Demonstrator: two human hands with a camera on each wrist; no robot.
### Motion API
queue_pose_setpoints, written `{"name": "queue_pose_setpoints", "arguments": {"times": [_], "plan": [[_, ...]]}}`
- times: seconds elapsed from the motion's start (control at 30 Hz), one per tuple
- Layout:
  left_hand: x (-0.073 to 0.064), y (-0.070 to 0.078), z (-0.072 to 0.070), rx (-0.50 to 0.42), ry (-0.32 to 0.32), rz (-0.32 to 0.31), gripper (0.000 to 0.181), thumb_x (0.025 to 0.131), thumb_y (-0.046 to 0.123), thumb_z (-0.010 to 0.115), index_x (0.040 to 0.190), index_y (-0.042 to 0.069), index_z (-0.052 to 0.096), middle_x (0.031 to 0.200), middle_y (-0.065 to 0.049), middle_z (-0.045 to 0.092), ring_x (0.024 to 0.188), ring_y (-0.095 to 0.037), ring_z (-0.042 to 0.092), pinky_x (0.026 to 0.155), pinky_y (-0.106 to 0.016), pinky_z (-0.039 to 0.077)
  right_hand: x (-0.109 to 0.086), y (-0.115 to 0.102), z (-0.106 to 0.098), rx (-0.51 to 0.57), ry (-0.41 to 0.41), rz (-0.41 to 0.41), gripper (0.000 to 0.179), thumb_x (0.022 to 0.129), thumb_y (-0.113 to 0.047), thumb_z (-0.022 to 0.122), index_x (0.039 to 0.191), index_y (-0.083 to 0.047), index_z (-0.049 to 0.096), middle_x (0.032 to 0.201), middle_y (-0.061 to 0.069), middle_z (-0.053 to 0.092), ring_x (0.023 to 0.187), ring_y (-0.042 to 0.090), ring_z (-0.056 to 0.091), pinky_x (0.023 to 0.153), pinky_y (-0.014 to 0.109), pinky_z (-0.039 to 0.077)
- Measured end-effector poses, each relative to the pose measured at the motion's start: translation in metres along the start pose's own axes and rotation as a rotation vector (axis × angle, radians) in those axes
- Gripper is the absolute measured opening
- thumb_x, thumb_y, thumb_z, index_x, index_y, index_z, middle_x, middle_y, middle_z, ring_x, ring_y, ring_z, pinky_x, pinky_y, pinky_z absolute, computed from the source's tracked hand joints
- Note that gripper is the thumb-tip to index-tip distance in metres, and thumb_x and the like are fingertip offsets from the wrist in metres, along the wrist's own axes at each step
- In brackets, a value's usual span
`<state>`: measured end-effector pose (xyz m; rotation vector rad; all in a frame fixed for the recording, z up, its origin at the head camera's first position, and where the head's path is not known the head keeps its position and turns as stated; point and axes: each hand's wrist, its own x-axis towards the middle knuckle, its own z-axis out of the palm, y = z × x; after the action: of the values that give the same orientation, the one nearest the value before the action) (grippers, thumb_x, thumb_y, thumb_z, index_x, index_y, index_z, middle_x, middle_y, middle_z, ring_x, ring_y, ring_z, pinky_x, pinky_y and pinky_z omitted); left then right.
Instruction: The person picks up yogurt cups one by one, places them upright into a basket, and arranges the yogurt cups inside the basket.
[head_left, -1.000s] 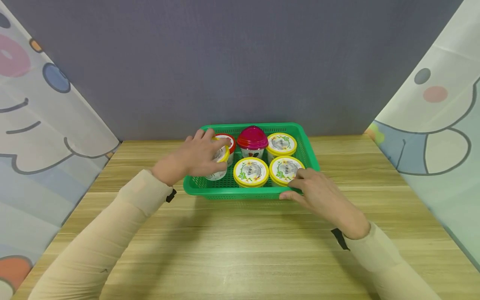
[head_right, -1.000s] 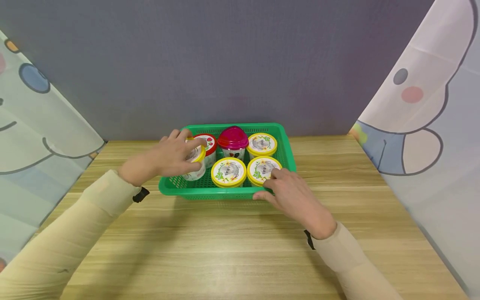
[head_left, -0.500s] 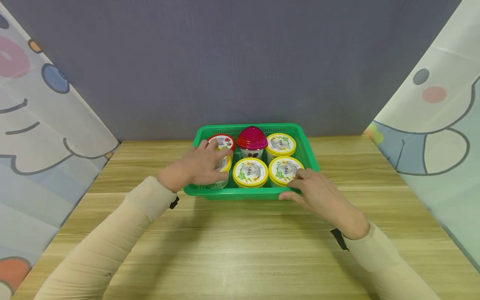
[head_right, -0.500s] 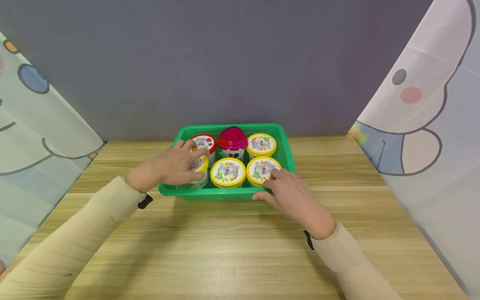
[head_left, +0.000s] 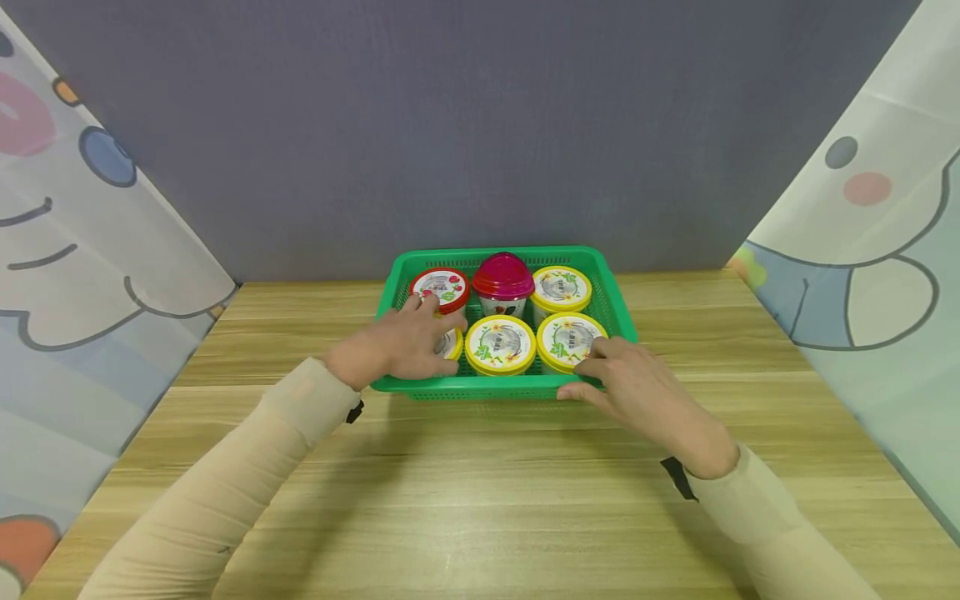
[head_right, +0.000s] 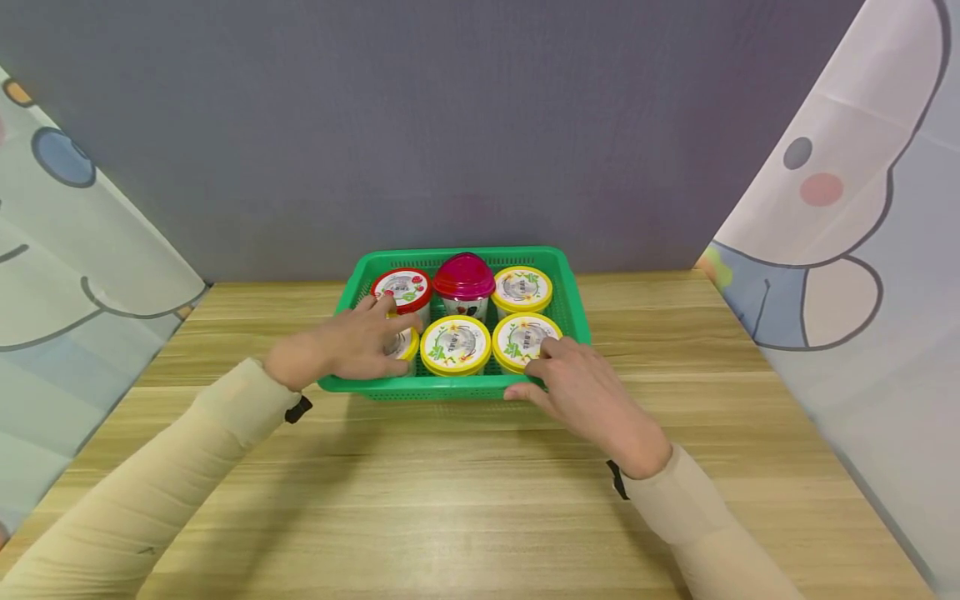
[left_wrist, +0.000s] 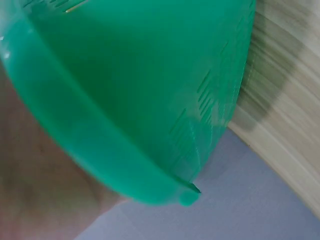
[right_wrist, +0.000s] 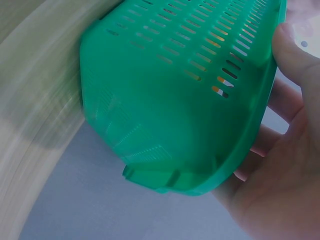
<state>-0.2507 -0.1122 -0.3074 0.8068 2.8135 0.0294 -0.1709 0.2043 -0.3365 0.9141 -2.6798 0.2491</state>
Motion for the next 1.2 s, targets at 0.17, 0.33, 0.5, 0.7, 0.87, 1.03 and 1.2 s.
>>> {"name": "queue_pose_setpoints", "arguments": {"times": [0.17, 0.33, 0.5, 0.7, 0.87, 1.03, 1.2], "plan": [[0.0023, 0.0005, 0.0042, -0.005, -0.017, 0.001, 0.06, 0.093, 0.049, 0.063, 0.148, 0.031, 0.047, 0.151, -0.017, 0.038, 0.13, -0.038, 0.038, 0.099, -0.062, 0.043, -0.0003, -0.0003, -0.0003, -0.002, -0.004, 0.006, 0.036, 0.084, -0.045, 0.078, 0.091, -0.01, 0.079, 0.073, -0.004, 0.043, 0.066, 0.014, 0.039, 0.058, 0.028, 0.036], [0.0032, 0.0014, 0.0052, -0.008, -0.031, -0.001, 0.059, 0.094, 0.049, 0.063, 0.148, 0.031, 0.047, 0.148, -0.017, 0.039, 0.127, -0.036, 0.04, 0.097, -0.06, 0.045, 0.0002, -0.0008, -0.0003, -0.006, 0.004, -0.001, 0.038, 0.084, -0.046, 0.078, 0.093, -0.009, 0.079, 0.073, -0.004, 0.04, 0.066, 0.014, 0.038, 0.057, 0.027, 0.035], [0.0019, 0.0043, 0.0035, -0.013, -0.046, -0.011, 0.06, 0.094, 0.049, 0.063, 0.149, 0.031, 0.047, 0.147, -0.017, 0.039, 0.128, -0.036, 0.039, 0.097, -0.059, 0.044, 0.0002, -0.0014, -0.0004, -0.008, 0.007, -0.001, 0.039, 0.084, -0.046, 0.078, 0.094, -0.009, 0.079, 0.073, -0.004, 0.041, 0.065, 0.014, 0.038, 0.056, 0.027, 0.034], [0.0003, 0.0061, 0.0027, -0.011, -0.064, -0.036, 0.062, 0.095, 0.051, 0.063, 0.151, 0.032, 0.045, 0.147, -0.017, 0.038, 0.13, -0.036, 0.037, 0.101, -0.062, 0.041, -0.0004, -0.002, -0.0001, -0.008, -0.001, 0.009, 0.038, 0.083, -0.046, 0.079, 0.094, -0.009, 0.079, 0.074, -0.004, 0.042, 0.066, 0.014, 0.039, 0.056, 0.027, 0.035], [0.0002, 0.0073, 0.0022, -0.011, -0.073, -0.059, 0.063, 0.095, 0.052, 0.063, 0.151, 0.033, 0.044, 0.149, -0.018, 0.038, 0.135, -0.038, 0.034, 0.106, -0.067, 0.032, -0.0005, -0.0021, 0.0002, -0.012, 0.007, 0.008, 0.037, 0.083, -0.046, 0.079, 0.092, -0.01, 0.079, 0.074, -0.003, 0.044, 0.066, 0.014, 0.041, 0.056, 0.027, 0.036], [0.0007, 0.0078, 0.0017, -0.007, -0.083, -0.065, 0.066, 0.095, 0.055, 0.062, 0.154, 0.034, 0.041, 0.153, -0.019, 0.034, 0.139, -0.039, 0.031, 0.109, -0.067, 0.029, -0.0009, -0.0027, -0.001, -0.015, -0.005, 0.024, 0.037, 0.083, -0.046, 0.08, 0.091, -0.01, 0.078, 0.074, -0.004, 0.043, 0.067, 0.014, 0.04, 0.057, 0.028, 0.036], [-0.0005, 0.0068, 0.0017, -0.006, -0.087, -0.063, 0.068, 0.095, 0.056, 0.061, 0.155, 0.032, 0.04, 0.152, -0.02, 0.033, 0.138, -0.04, 0.03, 0.109, -0.067, 0.03, -0.0002, -0.0039, -0.003, -0.015, -0.039, 0.06, 0.037, 0.084, -0.047, 0.079, 0.092, -0.011, 0.076, 0.075, -0.004, 0.044, 0.069, 0.015, 0.042, 0.059, 0.029, 0.037]]}}
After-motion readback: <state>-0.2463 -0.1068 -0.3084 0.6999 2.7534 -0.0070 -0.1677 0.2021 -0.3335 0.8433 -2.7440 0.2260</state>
